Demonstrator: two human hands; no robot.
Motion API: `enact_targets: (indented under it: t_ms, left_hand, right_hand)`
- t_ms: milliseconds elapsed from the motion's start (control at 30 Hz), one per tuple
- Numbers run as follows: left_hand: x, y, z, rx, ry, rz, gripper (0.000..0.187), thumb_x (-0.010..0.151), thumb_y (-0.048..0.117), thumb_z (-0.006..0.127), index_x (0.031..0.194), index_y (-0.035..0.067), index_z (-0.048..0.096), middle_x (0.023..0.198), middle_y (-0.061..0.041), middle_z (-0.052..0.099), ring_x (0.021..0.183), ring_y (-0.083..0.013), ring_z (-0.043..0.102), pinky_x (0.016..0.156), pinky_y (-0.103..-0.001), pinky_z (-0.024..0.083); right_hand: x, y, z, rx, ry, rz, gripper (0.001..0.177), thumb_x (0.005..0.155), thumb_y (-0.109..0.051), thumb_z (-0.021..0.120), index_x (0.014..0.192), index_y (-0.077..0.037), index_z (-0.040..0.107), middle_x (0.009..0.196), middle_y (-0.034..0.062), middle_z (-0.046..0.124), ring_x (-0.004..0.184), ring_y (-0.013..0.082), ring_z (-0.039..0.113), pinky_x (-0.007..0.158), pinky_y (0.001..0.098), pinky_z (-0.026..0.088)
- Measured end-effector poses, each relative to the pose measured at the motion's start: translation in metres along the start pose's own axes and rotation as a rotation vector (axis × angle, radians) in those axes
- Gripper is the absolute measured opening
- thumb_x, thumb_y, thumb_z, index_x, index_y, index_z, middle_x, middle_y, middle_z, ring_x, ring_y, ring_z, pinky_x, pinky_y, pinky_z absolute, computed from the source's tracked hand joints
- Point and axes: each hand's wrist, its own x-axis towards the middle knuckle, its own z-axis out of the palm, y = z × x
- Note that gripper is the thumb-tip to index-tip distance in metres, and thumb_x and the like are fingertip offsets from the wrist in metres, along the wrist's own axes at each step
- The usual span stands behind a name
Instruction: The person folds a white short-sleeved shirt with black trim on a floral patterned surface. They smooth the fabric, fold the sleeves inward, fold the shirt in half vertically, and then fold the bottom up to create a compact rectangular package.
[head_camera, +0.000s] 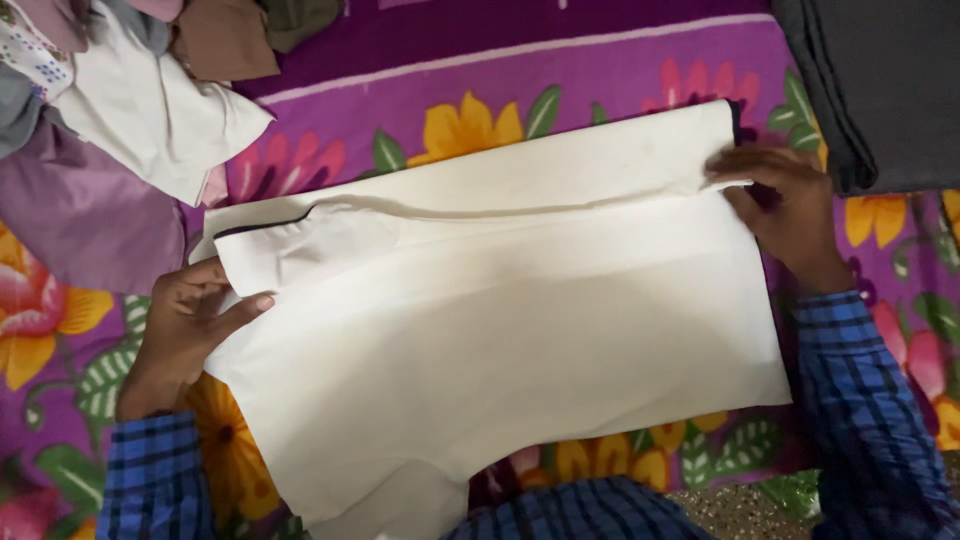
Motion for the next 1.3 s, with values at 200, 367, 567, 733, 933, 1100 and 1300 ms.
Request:
enact_targets:
  t_ms: [200, 367, 567, 733, 933, 1100, 1300]
  left_hand:
    - [-0.003, -0.015, -0.002, -0.094, 0.132, 0.027, 0.017, 0.092, -0.002, 0.078, 0.106, 0.003, 0.071, 0.102, -0.001, 0.075, 0.090, -0.0040, 0.065, 0.083, -0.022, 0.051]
    - [-0.003, -0.018, -0.003, -0.096, 0.122, 0.025, 0.012, 0.096, -0.005, 0.081, 0.102, -0.002, 0.071, 0.091, -0.003, 0.071, 0.081, -0.0040, 0.058, 0.081, -0.023, 0.046]
    - [-0.006, 0.005, 0.011, -0.077, 0.102, 0.118, 0.028, 0.090, -0.003, 0.077, 0.117, 0.002, 0.071, 0.117, -0.003, 0.074, 0.110, -0.0097, 0.067, 0.105, -0.030, 0.054]
    - [-0.010, 0.002, 0.017, -0.059, 0.097, 0.192, 0.022, 0.092, 0.002, 0.079, 0.112, 0.001, 0.070, 0.110, 0.000, 0.071, 0.108, -0.0079, 0.064, 0.101, -0.027, 0.053]
    - [-0.022, -0.009, 0.030, 0.287, 0.281, 0.329, 0.029, 0.087, 0.011, 0.089, 0.100, 0.001, 0.066, 0.096, -0.007, 0.069, 0.090, -0.0152, 0.065, 0.083, -0.028, 0.054]
    - [-0.041, 0.013, 0.031, 0.613, 0.228, 0.599, 0.019, 0.085, 0.009, 0.085, 0.096, 0.005, 0.069, 0.103, -0.010, 0.070, 0.120, -0.0343, 0.066, 0.099, -0.043, 0.053]
    - [-0.066, 0.027, 0.033, 0.846, 0.130, 0.610, 0.013, 0.086, 0.008, 0.074, 0.098, 0.005, 0.075, 0.120, -0.009, 0.071, 0.134, -0.0284, 0.056, 0.107, -0.044, 0.044]
  right_hand:
    - [-0.003, 0.002, -0.004, -0.087, 0.004, 0.018, 0.021, 0.093, -0.003, 0.081, 0.112, -0.010, 0.077, 0.118, 0.0069, 0.075, 0.117, 0.0235, 0.071, 0.104, 0.0363, 0.051]
    - [0.000, 0.006, -0.008, 0.070, -0.051, 0.008, 0.024, 0.090, -0.010, 0.083, 0.112, -0.007, 0.075, 0.120, 0.0067, 0.075, 0.111, 0.0230, 0.072, 0.100, 0.0352, 0.055]
    - [0.014, -0.010, 0.006, 0.141, -0.020, 0.038, 0.006, 0.112, -0.005, 0.073, 0.118, -0.006, 0.074, 0.118, 0.0093, 0.075, 0.109, 0.0206, 0.073, 0.101, 0.0325, 0.056]
    - [0.077, -0.081, 0.058, 0.200, -0.218, -0.153, 0.022, 0.098, -0.003, 0.071, 0.120, -0.006, 0.072, 0.124, 0.0106, 0.074, 0.115, 0.0262, 0.072, 0.105, 0.0388, 0.055]
    - [0.132, -0.175, 0.142, 0.309, -0.384, -0.489, 0.038, 0.095, -0.013, 0.076, 0.129, -0.005, 0.061, 0.124, 0.0140, 0.073, 0.116, 0.0299, 0.069, 0.100, 0.0404, 0.054]
    - [0.152, -0.222, 0.179, 0.456, -0.596, -0.320, 0.063, 0.089, -0.021, 0.081, 0.141, -0.004, 0.049, 0.111, 0.0092, 0.072, 0.098, 0.0216, 0.071, 0.087, 0.0359, 0.057]
    - [0.143, -0.239, 0.188, 0.517, -0.724, -0.192, 0.061, 0.085, -0.013, 0.081, 0.139, -0.006, 0.055, 0.101, 0.0075, 0.065, 0.092, 0.0232, 0.063, 0.080, 0.0342, 0.053]
